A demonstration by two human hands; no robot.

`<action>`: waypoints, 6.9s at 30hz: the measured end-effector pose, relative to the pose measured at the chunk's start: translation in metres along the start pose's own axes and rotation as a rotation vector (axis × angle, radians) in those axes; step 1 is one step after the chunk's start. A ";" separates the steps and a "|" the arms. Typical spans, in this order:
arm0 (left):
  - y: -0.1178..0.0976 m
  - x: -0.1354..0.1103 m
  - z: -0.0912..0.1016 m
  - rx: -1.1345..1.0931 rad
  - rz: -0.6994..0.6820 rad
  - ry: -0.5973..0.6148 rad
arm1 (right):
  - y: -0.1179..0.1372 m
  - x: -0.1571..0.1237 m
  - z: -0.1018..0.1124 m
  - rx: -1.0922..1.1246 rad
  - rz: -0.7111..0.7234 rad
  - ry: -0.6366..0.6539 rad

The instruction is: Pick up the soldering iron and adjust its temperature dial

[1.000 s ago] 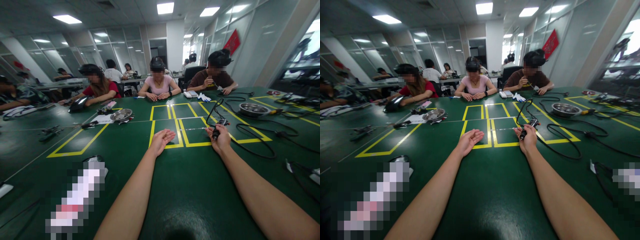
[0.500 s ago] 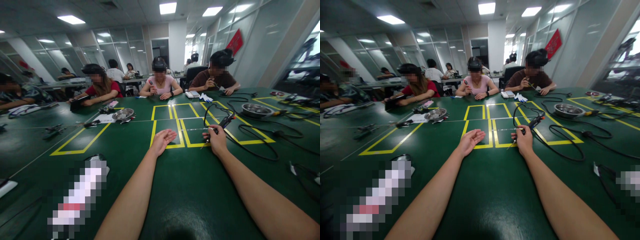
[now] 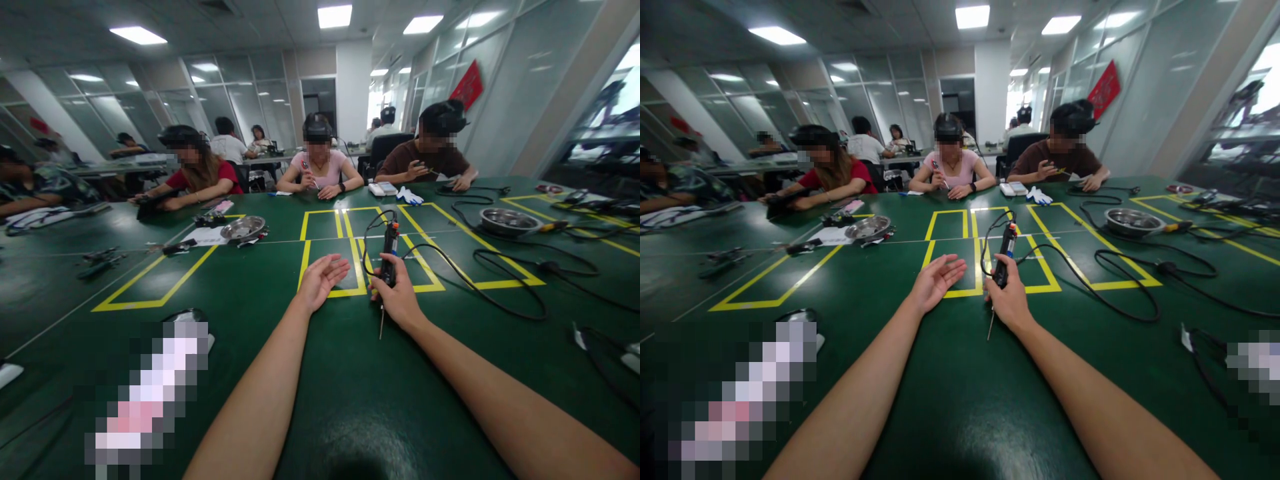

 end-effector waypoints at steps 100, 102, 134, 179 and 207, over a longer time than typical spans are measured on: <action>0.004 0.010 0.016 -0.114 -0.081 -0.133 | -0.002 -0.019 -0.046 0.112 -0.113 0.393; 0.003 0.010 0.017 -0.112 -0.090 -0.143 | -0.002 -0.017 -0.043 0.118 -0.104 0.337; 0.001 0.006 0.019 -0.100 -0.074 -0.208 | 0.019 -0.026 -0.049 0.286 -0.108 0.644; 0.004 0.009 0.023 -0.076 -0.062 -0.216 | 0.017 -0.024 -0.043 0.257 -0.154 0.598; 0.003 0.009 0.022 -0.060 -0.041 -0.222 | 0.013 -0.020 -0.043 0.295 -0.138 0.597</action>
Point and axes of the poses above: each hand's wrist, its own x-axis towards the middle knuckle, its own z-axis out of the back of the hand, y = z × x, the point moved 8 cm from there along x, towards the middle knuckle, and after that the axes turned 4 degrees about -x, right-handed, at the moved point
